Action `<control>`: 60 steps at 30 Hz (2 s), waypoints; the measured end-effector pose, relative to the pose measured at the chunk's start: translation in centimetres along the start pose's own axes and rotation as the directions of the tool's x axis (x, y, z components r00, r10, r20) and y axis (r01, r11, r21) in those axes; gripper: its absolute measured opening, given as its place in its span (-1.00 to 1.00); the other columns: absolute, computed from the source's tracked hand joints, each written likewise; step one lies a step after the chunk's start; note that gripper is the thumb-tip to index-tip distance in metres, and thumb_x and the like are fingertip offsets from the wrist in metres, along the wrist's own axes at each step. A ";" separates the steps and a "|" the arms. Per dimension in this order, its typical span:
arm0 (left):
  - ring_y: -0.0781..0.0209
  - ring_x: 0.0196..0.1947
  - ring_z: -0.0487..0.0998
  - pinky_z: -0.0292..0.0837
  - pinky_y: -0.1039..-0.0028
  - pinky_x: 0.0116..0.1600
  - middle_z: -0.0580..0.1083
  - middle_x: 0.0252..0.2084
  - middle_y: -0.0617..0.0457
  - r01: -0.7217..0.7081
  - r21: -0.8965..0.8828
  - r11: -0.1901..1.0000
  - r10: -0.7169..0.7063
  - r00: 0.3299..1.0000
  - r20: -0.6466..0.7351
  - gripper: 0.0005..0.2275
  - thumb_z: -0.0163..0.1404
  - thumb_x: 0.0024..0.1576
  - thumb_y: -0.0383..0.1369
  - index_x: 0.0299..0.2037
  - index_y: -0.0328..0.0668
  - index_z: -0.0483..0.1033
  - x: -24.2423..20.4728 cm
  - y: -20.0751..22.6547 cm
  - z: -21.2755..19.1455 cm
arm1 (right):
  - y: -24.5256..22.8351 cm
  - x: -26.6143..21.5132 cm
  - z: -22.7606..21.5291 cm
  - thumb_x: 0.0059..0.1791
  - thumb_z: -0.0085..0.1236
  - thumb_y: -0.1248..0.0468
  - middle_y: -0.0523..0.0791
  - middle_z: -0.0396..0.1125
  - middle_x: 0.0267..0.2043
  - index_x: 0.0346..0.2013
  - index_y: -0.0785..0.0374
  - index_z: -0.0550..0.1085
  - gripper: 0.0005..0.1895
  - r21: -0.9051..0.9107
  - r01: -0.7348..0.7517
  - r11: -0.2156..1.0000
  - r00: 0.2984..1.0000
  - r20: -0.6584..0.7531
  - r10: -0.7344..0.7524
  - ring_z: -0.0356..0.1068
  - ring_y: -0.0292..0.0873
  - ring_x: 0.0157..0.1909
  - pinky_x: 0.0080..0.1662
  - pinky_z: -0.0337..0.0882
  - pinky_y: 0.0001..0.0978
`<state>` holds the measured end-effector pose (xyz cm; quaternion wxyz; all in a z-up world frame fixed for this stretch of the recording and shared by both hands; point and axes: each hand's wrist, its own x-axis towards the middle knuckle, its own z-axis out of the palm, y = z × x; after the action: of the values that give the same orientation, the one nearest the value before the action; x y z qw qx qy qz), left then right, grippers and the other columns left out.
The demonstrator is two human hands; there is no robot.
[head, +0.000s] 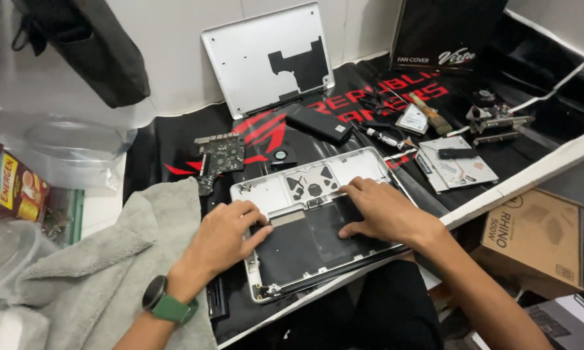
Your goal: The person assembles a laptop keyboard by placing a black plastic frame onto the silver keyboard base. They then use a screwdriver to tighten screws into the frame to secure it in place.
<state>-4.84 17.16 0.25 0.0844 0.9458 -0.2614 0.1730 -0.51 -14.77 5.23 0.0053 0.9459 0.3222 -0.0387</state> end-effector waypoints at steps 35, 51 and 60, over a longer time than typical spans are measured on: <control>0.01 -0.22 0.64 0.62 0.28 -0.06 0.43 -0.26 -0.02 -0.025 -0.642 0.766 -0.095 0.984 -0.152 -0.63 0.05 0.11 -0.60 0.15 -0.23 0.45 -0.1 2.5 -3.0 | -2.2 0.2 -2.9 -0.20 0.48 -0.09 -0.03 0.38 0.18 0.21 0.15 0.40 -0.21 0.171 0.076 0.982 0.995 -0.079 -0.063 0.36 0.09 0.27 0.22 0.35 -0.01; -0.24 0.15 0.51 0.59 0.11 0.00 0.36 0.19 -0.25 -0.052 -0.877 0.477 -0.261 0.945 -0.198 -0.37 0.24 0.09 -0.31 0.32 -0.29 0.20 -0.4 2.3 -3.3 | -3.5 2.2 -5.3 -0.21 0.43 0.40 -0.02 0.54 -0.36 -0.13 0.24 0.60 -0.65 0.457 0.466 0.757 0.827 -0.529 -0.190 0.54 0.00 -0.28 -0.08 0.49 -0.09; 0.23 -0.47 0.48 0.34 0.44 -0.44 0.48 -0.49 0.02 -0.138 -0.660 0.739 -0.245 0.857 -0.454 -0.89 0.14 0.21 -0.36 -0.29 -0.17 0.50 -0.4 0.6 -2.1 | -4.5 0.1 -7.3 -0.10 0.48 0.30 0.04 0.44 0.02 0.15 0.31 0.46 -0.44 -0.076 0.478 0.875 0.516 -0.782 -0.350 0.44 0.10 0.05 0.11 0.41 -0.07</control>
<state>-6.09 17.42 2.12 0.4907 0.7768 -0.2450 0.3095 -2.69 -10.90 12.57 -0.2137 0.7606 0.5046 0.3481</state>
